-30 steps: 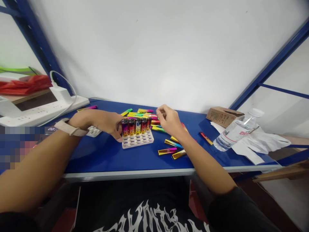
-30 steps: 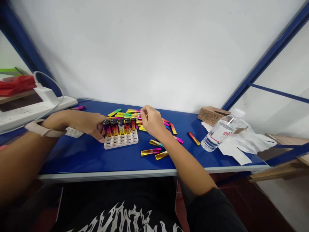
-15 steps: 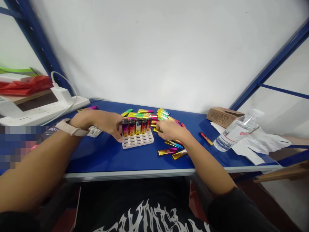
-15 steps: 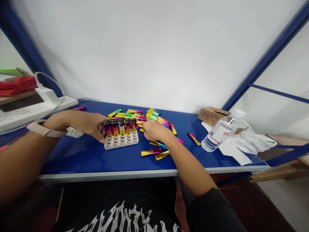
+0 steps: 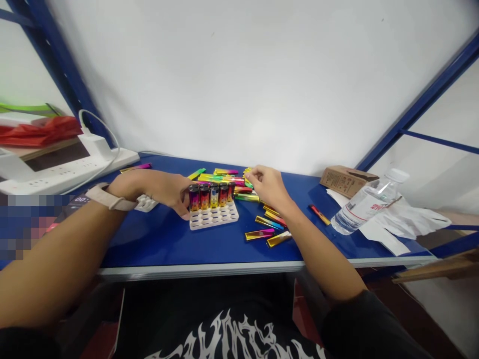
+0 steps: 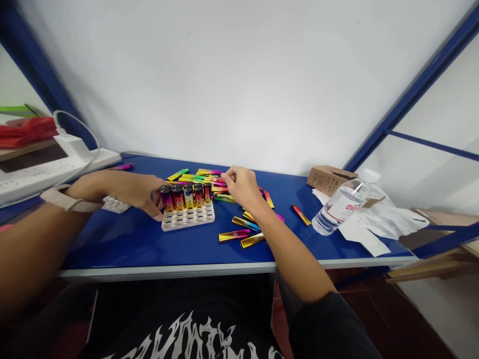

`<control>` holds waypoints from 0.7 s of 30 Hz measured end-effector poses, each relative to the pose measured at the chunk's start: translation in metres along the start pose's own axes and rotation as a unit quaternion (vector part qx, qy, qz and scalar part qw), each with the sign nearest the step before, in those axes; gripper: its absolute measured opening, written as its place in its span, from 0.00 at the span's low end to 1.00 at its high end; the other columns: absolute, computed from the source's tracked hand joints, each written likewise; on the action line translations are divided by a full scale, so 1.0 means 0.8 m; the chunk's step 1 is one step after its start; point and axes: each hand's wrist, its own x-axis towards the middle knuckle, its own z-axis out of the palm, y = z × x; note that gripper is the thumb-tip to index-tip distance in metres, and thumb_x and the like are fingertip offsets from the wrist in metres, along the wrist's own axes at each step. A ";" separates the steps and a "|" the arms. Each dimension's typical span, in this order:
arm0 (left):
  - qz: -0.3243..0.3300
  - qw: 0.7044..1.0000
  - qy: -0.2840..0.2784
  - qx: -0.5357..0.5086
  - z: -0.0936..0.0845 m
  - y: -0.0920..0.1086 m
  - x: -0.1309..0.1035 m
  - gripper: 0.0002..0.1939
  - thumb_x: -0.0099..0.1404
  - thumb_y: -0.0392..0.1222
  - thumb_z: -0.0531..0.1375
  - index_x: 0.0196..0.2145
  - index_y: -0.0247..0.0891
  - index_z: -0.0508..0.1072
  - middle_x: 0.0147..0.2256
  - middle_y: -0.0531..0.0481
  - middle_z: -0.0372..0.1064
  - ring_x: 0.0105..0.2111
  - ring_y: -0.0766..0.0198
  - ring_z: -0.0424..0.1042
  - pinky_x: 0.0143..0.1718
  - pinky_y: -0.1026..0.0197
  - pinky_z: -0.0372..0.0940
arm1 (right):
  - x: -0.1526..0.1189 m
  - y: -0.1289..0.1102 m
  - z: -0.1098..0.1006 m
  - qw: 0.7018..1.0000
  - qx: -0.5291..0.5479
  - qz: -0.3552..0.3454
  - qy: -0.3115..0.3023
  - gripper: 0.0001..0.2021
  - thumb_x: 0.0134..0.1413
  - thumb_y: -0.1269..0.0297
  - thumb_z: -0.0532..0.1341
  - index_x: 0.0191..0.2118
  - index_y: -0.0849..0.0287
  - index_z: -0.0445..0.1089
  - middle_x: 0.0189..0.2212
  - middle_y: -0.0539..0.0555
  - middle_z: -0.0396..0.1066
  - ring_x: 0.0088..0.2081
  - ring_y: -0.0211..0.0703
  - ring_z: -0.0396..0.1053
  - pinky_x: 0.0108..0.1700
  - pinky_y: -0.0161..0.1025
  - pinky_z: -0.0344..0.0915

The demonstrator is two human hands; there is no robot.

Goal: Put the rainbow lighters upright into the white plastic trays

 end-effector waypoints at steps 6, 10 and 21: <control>-0.025 0.999 -0.016 -0.014 0.000 0.003 0.001 0.23 0.57 0.48 0.78 0.47 0.39 0.79 0.39 0.51 0.85 0.41 0.53 0.82 0.40 0.60 0.74 | -0.006 0.007 -0.008 0.982 -0.068 -0.030 -0.171 0.17 0.73 0.60 0.65 0.29 0.55 0.71 0.29 0.56 0.76 0.31 0.46 0.68 0.36 0.47 0.60; -0.024 1.000 -0.004 -0.009 0.001 0.002 0.001 0.28 0.56 0.50 0.77 0.51 0.38 0.79 0.44 0.47 0.86 0.44 0.50 0.83 0.42 0.58 0.75 | -0.005 0.017 -0.007 0.958 -0.122 -0.025 -0.259 0.15 0.66 0.60 0.73 0.29 0.53 0.71 0.23 0.51 0.69 0.26 0.44 0.63 0.32 0.46 0.56; -0.018 0.999 -0.015 -0.027 0.000 -0.002 0.003 0.32 0.54 0.51 0.79 0.53 0.39 0.79 0.46 0.49 0.86 0.46 0.50 0.83 0.44 0.60 0.75 | -0.003 0.032 0.006 0.949 -0.134 -0.045 -0.282 0.25 0.63 0.60 0.75 0.24 0.51 0.58 0.20 0.48 0.60 0.22 0.42 0.57 0.28 0.45 0.52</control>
